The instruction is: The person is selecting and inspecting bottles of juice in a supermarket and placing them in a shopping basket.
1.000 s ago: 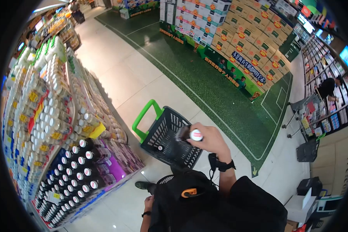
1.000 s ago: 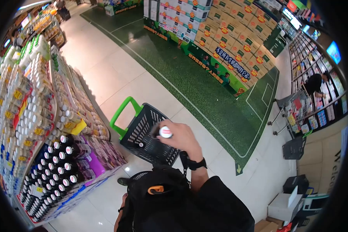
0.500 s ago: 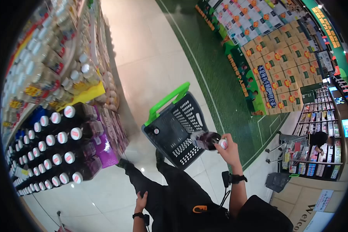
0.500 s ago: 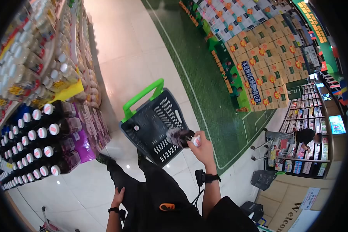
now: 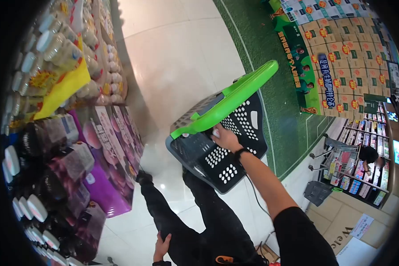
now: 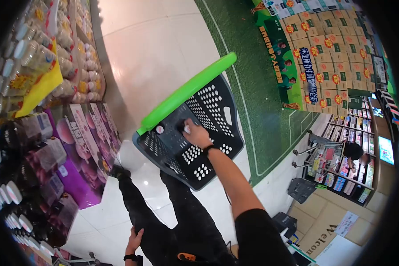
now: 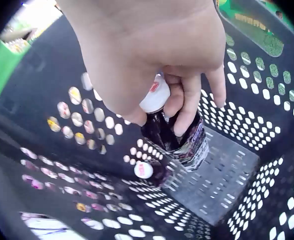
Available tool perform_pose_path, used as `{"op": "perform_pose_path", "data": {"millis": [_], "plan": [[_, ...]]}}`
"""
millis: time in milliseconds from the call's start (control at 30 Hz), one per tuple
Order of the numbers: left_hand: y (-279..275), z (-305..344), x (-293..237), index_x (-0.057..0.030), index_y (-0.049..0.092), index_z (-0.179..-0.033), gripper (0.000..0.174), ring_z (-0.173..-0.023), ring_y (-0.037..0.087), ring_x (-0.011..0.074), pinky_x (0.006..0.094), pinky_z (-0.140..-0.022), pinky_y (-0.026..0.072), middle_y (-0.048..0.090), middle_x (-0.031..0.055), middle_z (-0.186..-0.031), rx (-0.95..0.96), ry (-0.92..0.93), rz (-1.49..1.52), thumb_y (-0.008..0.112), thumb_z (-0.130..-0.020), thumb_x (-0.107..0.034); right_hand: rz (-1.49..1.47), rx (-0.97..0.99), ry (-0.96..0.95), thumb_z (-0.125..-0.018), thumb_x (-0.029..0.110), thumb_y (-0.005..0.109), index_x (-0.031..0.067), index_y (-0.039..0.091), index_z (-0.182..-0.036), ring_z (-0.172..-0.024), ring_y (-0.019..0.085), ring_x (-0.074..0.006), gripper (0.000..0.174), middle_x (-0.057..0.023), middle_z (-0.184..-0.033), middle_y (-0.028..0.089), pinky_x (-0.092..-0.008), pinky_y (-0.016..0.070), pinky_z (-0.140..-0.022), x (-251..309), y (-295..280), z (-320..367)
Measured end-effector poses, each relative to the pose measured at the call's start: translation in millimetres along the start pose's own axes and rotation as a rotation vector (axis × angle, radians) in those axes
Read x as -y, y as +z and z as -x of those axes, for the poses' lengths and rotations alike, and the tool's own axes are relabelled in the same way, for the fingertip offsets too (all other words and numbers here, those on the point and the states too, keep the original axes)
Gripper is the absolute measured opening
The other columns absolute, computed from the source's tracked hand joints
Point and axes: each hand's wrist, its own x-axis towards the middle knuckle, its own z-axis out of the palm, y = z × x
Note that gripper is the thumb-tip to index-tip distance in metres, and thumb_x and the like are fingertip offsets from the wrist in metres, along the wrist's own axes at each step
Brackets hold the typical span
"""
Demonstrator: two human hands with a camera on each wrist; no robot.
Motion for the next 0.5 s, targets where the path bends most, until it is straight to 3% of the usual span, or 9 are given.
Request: {"op": "perform_pose_path", "data": {"millis": [67, 167, 267, 433, 500], "plan": [[10, -2, 3, 0.0017, 0.025, -0.143, 0.090, -0.125, 0.046, 0.0408, 0.0402, -0.102, 0.0381, 0.047, 0.0336, -0.131, 0.000, -0.017, 0.008, 0.059, -0.083, -0.056, 0.032, 0.068, 0.056, -0.080, 0.029, 0.063, 0.0191, 0.044, -0.118, -0.096, 0.062, -0.0398, 0.044, -0.0193, -0.099, 0.065, -0.0489, 0.0484, -0.082, -32, 42, -42], [20, -10, 23, 0.0000, 0.024, -0.143, 0.088, -0.122, 0.049, 0.0410, 0.0404, -0.100, 0.0403, 0.050, 0.0332, -0.127, -0.033, 0.019, -0.066, 0.060, -0.084, -0.053, 0.021, -0.083, -0.067, -0.087, 0.033, 0.054, 0.0153, 0.048, -0.130, -0.111, 0.057, -0.0327, 0.047, -0.0184, -0.115, 0.061, -0.0402, 0.0440, -0.096, -69, 112, -79], [23, -10, 27, 0.0007, 0.025, -0.142, 0.084, -0.121, 0.050, 0.0404, 0.0402, -0.100, 0.0407, 0.050, 0.0318, -0.128, -0.036, -0.005, 0.076, 0.061, -0.085, -0.050, 0.039, -0.153, -0.119, -0.087, 0.033, 0.055, 0.0145, 0.049, -0.127, -0.109, 0.057, -0.0321, 0.045, -0.0178, -0.114, 0.062, -0.0399, 0.0445, -0.094, -68, 143, -95], [26, -6, 22, 0.0016, 0.027, -0.141, 0.080, -0.121, 0.051, 0.0373, 0.0385, -0.101, 0.0399, 0.052, 0.0290, -0.127, -0.073, -0.025, 0.070, 0.061, -0.086, -0.046, 0.070, -0.133, -0.070, -0.087, 0.031, 0.056, 0.0130, 0.051, -0.123, -0.106, 0.058, -0.0309, 0.041, -0.0169, -0.111, 0.062, -0.0395, 0.0453, -0.091, -49, 168, -101], [20, 7, -17, 0.0014, 0.028, -0.141, 0.077, -0.121, 0.051, 0.0334, 0.0362, -0.101, 0.0390, 0.053, 0.0271, -0.127, -0.058, -0.099, 0.082, 0.061, -0.088, -0.043, 0.078, -0.123, -0.054, -0.087, 0.031, 0.056, 0.0124, 0.051, -0.122, -0.105, 0.059, -0.0305, 0.039, -0.0165, -0.110, 0.063, -0.0394, 0.0456, -0.090, -46, 173, -98]]}}
